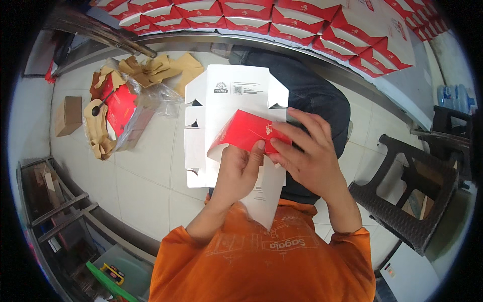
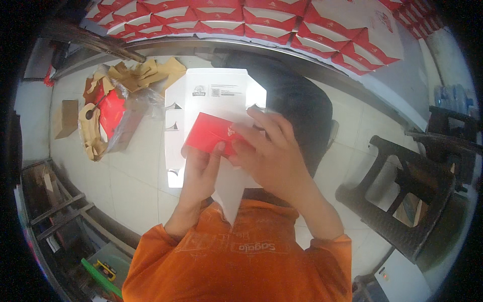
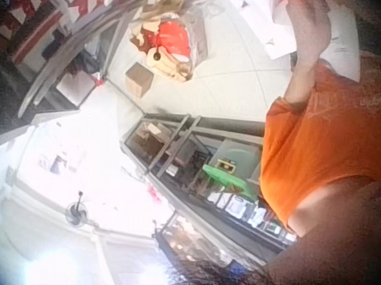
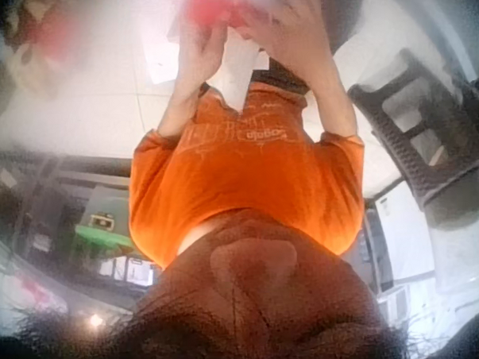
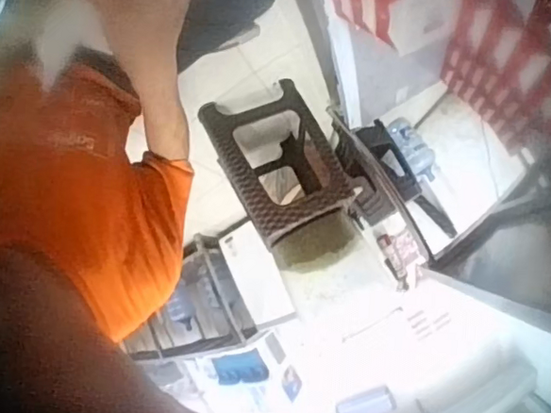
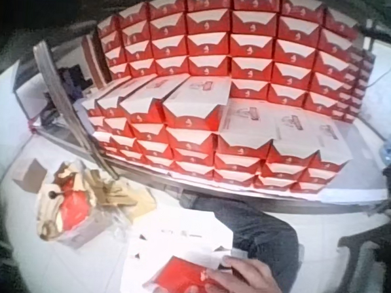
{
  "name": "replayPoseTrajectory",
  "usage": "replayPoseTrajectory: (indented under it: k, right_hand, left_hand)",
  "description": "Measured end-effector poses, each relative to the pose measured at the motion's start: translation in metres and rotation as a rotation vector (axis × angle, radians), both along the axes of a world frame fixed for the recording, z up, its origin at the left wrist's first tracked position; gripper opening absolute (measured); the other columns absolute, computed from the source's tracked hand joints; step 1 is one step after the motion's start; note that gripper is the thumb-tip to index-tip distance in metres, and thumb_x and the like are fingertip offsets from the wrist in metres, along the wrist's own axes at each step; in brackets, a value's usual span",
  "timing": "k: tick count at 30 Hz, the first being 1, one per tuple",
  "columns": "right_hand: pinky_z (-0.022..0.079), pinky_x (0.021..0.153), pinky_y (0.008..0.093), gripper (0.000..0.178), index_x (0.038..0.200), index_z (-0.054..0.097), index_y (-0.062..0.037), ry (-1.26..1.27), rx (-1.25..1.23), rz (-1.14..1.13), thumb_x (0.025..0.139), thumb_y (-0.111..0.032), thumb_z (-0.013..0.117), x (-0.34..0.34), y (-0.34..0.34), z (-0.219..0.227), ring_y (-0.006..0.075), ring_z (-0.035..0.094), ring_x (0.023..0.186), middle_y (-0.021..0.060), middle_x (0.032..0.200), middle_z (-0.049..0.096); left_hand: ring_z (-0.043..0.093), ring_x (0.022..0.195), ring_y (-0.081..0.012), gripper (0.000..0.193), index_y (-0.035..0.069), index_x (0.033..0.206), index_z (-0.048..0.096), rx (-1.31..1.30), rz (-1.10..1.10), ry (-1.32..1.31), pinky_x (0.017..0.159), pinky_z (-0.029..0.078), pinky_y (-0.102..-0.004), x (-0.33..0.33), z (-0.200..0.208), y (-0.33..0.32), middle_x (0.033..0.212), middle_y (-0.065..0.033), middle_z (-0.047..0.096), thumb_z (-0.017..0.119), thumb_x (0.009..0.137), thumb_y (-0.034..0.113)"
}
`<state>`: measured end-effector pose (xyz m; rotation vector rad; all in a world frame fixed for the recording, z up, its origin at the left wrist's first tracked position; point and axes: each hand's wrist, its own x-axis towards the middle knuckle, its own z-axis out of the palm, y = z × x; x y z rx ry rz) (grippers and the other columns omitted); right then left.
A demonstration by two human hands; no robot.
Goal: The person sits on the floor and assembles small red and white cardboard boxes. They fold the flat pieces into shape and place the completed boxes onto a nearby metal shelf.
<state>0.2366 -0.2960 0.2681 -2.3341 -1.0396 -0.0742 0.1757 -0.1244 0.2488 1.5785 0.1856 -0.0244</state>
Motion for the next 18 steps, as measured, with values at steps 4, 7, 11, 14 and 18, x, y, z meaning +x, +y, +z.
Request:
replayPoseTrajectory:
  k: [4, 7, 11, 14, 18]
  right_hand:
    - [0.046, 0.090, 0.0344, 0.040, 0.091, 0.052, -0.0069, 0.649, 0.151, -0.041, 0.068, -0.013, 0.085, 0.019, -0.003, -0.006, 0.0273, 0.056, 0.109, 0.0105, 0.111, 0.056]
    - [0.046, 0.090, 0.0342, 0.047, 0.099, 0.050, -0.0061, 0.807, 0.165, -0.106, 0.067, -0.009, 0.085, 0.029, -0.009, -0.010, 0.0258, 0.056, 0.108, 0.0123, 0.108, 0.056]
    - [0.044, 0.099, 0.0407, 0.044, 0.108, 0.055, -0.0066, 0.622, 0.723, -0.202, 0.071, -0.009, 0.077, 0.010, -0.022, -0.056, 0.0281, 0.055, 0.119, 0.0139, 0.123, 0.057]
    - [0.038, 0.108, 0.0473, 0.055, 0.125, 0.061, -0.0142, 0.320, 0.219, 0.064, 0.071, -0.008, 0.072, 0.005, -0.034, -0.028, 0.0362, 0.045, 0.131, 0.0113, 0.130, 0.057]
    - [0.038, 0.106, 0.0463, 0.075, 0.132, 0.057, -0.0166, 0.240, 0.049, -0.057, 0.061, -0.016, 0.084, 0.013, -0.034, -0.024, 0.0365, 0.043, 0.128, 0.0133, 0.135, 0.051]
  left_hand:
    - [0.064, 0.082, -0.0129, 0.018, -0.003, 0.114, 0.058, -0.326, 0.096, 0.190, 0.075, 0.054, -0.0250, 0.004, 0.005, -0.012, 0.097, -0.0071, 0.066, 0.051, 0.100, 0.007]
    - [0.066, 0.084, -0.0164, 0.020, -0.003, 0.115, 0.058, -0.455, -0.064, 0.207, 0.078, 0.056, -0.0260, 0.012, -0.005, -0.006, 0.099, -0.0086, 0.067, 0.052, 0.099, 0.005]
    - [0.068, 0.084, -0.0169, 0.024, -0.003, 0.118, 0.058, -0.279, -0.076, 0.214, 0.076, 0.057, -0.0263, 0.030, -0.023, -0.002, 0.105, -0.0097, 0.067, 0.057, 0.095, 0.003]
    - [0.067, 0.089, -0.0169, 0.030, -0.001, 0.119, 0.058, -0.031, 0.001, 0.225, 0.076, 0.055, -0.0282, 0.035, -0.037, -0.007, 0.108, -0.0092, 0.066, 0.064, 0.092, 0.006]
    - [0.066, 0.098, -0.0213, 0.038, 0.000, 0.121, 0.058, 0.120, -0.087, 0.038, 0.080, 0.053, -0.0322, 0.022, -0.062, -0.016, 0.110, -0.0108, 0.065, 0.072, 0.087, 0.011]
